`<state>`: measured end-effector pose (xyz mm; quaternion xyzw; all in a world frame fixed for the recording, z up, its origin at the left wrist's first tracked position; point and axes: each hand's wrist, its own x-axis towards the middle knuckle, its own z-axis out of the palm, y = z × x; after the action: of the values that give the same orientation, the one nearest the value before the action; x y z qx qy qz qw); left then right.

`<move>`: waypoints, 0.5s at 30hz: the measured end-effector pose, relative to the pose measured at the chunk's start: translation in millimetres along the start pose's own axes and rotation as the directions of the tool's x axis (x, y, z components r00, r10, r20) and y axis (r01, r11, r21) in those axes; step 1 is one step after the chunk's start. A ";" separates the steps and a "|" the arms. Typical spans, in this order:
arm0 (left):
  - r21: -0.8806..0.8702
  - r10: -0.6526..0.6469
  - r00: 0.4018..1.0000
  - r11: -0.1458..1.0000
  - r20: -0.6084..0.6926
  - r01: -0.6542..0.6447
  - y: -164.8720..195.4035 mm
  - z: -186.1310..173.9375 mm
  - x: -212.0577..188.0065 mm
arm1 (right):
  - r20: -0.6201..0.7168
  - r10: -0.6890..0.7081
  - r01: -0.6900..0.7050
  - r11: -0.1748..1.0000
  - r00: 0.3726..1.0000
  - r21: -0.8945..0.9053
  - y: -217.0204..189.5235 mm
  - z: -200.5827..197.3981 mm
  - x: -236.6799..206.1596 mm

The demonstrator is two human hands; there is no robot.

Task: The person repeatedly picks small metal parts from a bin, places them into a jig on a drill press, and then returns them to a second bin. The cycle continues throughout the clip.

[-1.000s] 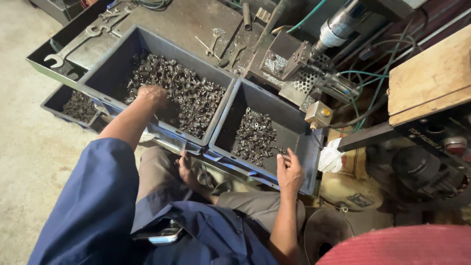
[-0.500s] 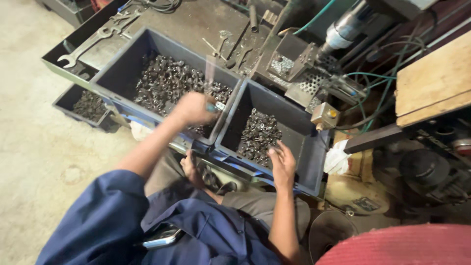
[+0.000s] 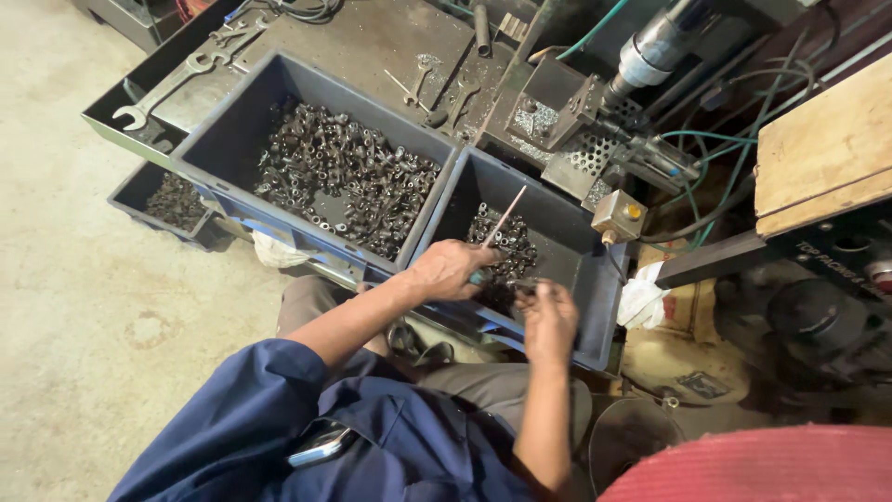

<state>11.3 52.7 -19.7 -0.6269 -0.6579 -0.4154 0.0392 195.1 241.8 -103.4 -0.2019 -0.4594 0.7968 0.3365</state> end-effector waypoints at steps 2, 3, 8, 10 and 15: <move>0.095 -0.250 0.954 0.967 0.167 0.237 -6.0 -4.1 -7.1 | -0.078 -0.014 0.019 0.998 0.997 0.055 -13.7 -17.6 4.1; 0.157 -0.371 0.898 0.927 0.236 0.342 -8.1 -5.9 -8.1 | -0.106 -0.016 0.025 0.996 0.994 0.085 -22.7 -27.1 6.1; 0.029 -0.186 0.981 0.982 0.062 0.184 -22.6 -19.3 29.9 | -0.212 -0.077 0.103 0.988 0.974 0.112 -52.3 -72.1 6.8; 0.121 -0.136 0.988 0.985 0.073 0.126 -32.6 -29.9 65.4 | -0.226 -0.160 0.177 0.982 0.961 0.060 -51.9 -85.2 2.0; 0.399 0.000 1.000 0.917 -0.006 0.002 -46.5 -50.5 169.9 | -0.300 -0.219 0.239 0.970 0.929 0.032 -38.1 -92.0 -0.4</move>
<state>-88.1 163.4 87.3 -0.6042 -0.7290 -0.2744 0.1677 266.9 309.8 -116.0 -0.2515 -0.3975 0.7283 0.4984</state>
